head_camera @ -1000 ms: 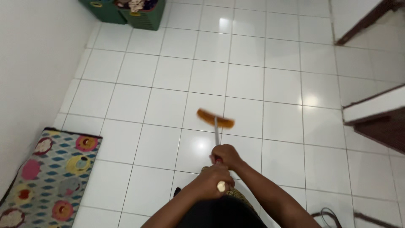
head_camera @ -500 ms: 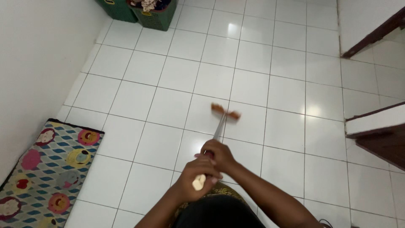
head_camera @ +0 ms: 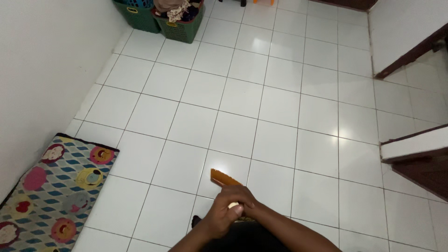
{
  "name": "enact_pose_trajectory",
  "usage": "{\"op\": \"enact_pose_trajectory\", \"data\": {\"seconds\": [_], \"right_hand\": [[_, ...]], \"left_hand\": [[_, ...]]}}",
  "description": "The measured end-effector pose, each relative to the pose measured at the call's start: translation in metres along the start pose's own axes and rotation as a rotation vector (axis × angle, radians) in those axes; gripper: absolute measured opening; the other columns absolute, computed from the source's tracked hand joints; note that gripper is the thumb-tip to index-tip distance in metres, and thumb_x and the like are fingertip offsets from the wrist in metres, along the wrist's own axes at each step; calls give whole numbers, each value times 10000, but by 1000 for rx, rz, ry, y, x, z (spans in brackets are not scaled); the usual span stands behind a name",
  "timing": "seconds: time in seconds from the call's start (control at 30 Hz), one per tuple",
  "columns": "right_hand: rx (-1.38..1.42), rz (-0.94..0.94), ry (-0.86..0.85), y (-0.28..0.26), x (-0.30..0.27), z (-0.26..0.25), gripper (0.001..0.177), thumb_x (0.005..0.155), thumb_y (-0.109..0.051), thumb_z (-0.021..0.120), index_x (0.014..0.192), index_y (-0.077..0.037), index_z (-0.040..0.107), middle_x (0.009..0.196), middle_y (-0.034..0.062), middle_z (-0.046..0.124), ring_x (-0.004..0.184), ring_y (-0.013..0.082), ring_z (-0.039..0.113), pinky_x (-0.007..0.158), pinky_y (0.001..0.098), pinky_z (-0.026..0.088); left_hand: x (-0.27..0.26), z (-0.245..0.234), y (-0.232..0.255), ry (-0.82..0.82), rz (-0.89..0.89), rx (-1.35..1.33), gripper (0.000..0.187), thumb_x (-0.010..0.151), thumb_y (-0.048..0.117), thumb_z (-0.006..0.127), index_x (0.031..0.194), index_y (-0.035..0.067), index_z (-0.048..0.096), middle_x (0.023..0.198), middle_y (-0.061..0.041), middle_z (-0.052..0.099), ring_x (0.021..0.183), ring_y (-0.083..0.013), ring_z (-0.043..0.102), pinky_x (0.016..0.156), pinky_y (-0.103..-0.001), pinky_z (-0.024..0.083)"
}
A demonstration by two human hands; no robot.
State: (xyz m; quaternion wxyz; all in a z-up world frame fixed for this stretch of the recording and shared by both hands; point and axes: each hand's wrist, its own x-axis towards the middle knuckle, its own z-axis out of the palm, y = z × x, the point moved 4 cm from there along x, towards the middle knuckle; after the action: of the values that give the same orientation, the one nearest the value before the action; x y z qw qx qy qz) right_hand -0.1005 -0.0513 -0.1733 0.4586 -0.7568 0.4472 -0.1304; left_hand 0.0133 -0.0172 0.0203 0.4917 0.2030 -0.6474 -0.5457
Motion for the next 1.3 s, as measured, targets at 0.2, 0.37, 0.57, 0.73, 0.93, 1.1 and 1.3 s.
{"op": "enact_pose_trajectory", "data": {"seconds": [0.2, 0.37, 0.57, 0.73, 0.93, 1.1, 1.3], "right_hand": [[-78, -301, 107, -11, 12, 11, 183, 852, -222, 777, 863, -102, 639, 875, -7, 693, 867, 139, 707, 829, 296, 610], [-343, -278, 195, -42, 23, 8, 249, 885, -167, 735, 676, -98, 621, 1424, 13, 675, 1131, 82, 734, 551, 273, 560], [-236, 27, 142, -8, 53, 24, 288, 911, -355, 793, 826, -105, 679, 924, 47, 730, 854, 136, 695, 716, 279, 540], [611, 289, 280, -3, 81, 38, 182, 975, -107, 596, 831, 3, 609, 940, 89, 609, 875, 166, 700, 858, 304, 598], [237, 12, 322, -90, 90, 47, 117, 901, -88, 637, 829, -30, 566, 931, 81, 566, 821, 180, 636, 872, 288, 574], [90, -92, 126, -164, 97, 53, 155, 873, -211, 740, 893, -86, 650, 844, 30, 625, 785, 170, 620, 714, 323, 519], [171, -165, -131, -160, 124, 117, 231, 958, -285, 645, 1130, -131, 654, 953, 11, 690, 881, 146, 661, 809, 336, 519]], "left_hand": [[-13, -26, 15, -35, 5, 7, 363, 1053, 346, 540, 989, 15, 677, 985, -126, 702, 1012, -268, 663, 935, -400, 507], [-32, -42, 3, -87, -71, 13, 341, 1013, 316, 569, 956, 9, 707, 961, -116, 723, 949, -250, 690, 880, -390, 541], [-54, -66, -57, -67, -235, 172, 268, 968, 234, 595, 1010, 2, 724, 1039, -139, 721, 1057, -242, 667, 957, -364, 518], [-76, -93, -58, 11, -400, 184, 156, 920, 133, 630, 996, 18, 706, 991, -126, 695, 1000, -225, 648, 946, -373, 497], [-90, -123, 13, 126, -304, 264, 95, 892, 49, 650, 922, 3, 727, 881, -96, 676, 912, -222, 639, 915, -397, 497], [-107, -140, 75, 230, -71, 264, 96, 920, 60, 677, 943, 11, 756, 917, -94, 755, 945, -232, 681, 942, -395, 502], [-133, -142, 100, 252, -147, 290, 272, 900, 149, 809, 692, 26, 683, 681, -84, 681, 664, -190, 660, 655, -360, 501]]}}
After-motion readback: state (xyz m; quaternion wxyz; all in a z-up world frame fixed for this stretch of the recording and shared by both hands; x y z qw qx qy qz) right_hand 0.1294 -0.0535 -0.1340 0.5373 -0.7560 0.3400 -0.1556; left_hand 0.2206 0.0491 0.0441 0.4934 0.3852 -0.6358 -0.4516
